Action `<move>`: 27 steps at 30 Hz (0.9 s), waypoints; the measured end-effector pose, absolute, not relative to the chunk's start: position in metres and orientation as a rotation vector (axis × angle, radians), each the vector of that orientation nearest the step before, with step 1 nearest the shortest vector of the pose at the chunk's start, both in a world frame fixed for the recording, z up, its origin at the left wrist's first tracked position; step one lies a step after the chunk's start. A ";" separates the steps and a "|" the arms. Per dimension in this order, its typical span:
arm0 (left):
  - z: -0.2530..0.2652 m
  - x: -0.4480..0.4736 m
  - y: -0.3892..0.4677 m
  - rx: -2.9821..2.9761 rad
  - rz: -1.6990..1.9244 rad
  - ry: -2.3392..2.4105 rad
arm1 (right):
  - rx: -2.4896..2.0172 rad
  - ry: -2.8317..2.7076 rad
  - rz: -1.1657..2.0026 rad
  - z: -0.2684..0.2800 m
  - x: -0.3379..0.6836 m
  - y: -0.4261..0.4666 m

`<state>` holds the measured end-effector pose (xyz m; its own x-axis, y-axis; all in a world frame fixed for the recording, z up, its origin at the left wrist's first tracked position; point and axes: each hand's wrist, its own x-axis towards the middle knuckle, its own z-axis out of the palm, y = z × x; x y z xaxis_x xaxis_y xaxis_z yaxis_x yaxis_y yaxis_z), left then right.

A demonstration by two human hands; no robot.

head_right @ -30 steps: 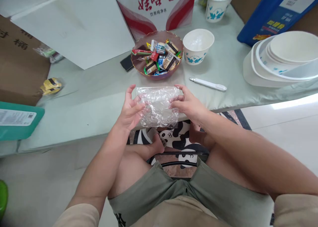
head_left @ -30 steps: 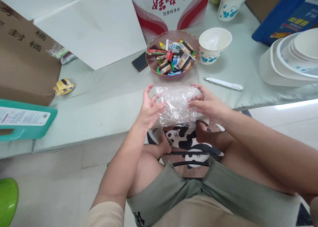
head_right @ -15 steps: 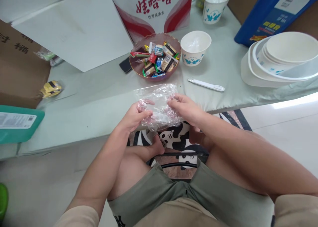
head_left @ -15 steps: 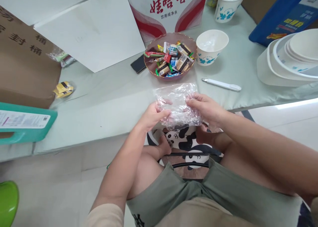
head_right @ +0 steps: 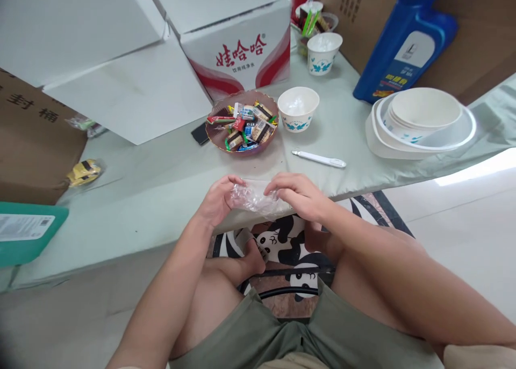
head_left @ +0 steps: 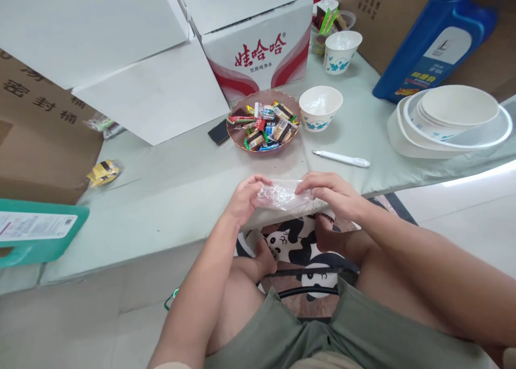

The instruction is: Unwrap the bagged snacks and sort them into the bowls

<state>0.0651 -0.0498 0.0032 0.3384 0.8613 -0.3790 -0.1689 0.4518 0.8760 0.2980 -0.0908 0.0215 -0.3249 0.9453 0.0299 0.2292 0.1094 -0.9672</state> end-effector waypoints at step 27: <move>-0.009 0.106 -0.058 1.698 0.693 1.074 | -1.346 -1.798 1.071 0.012 0.291 -0.082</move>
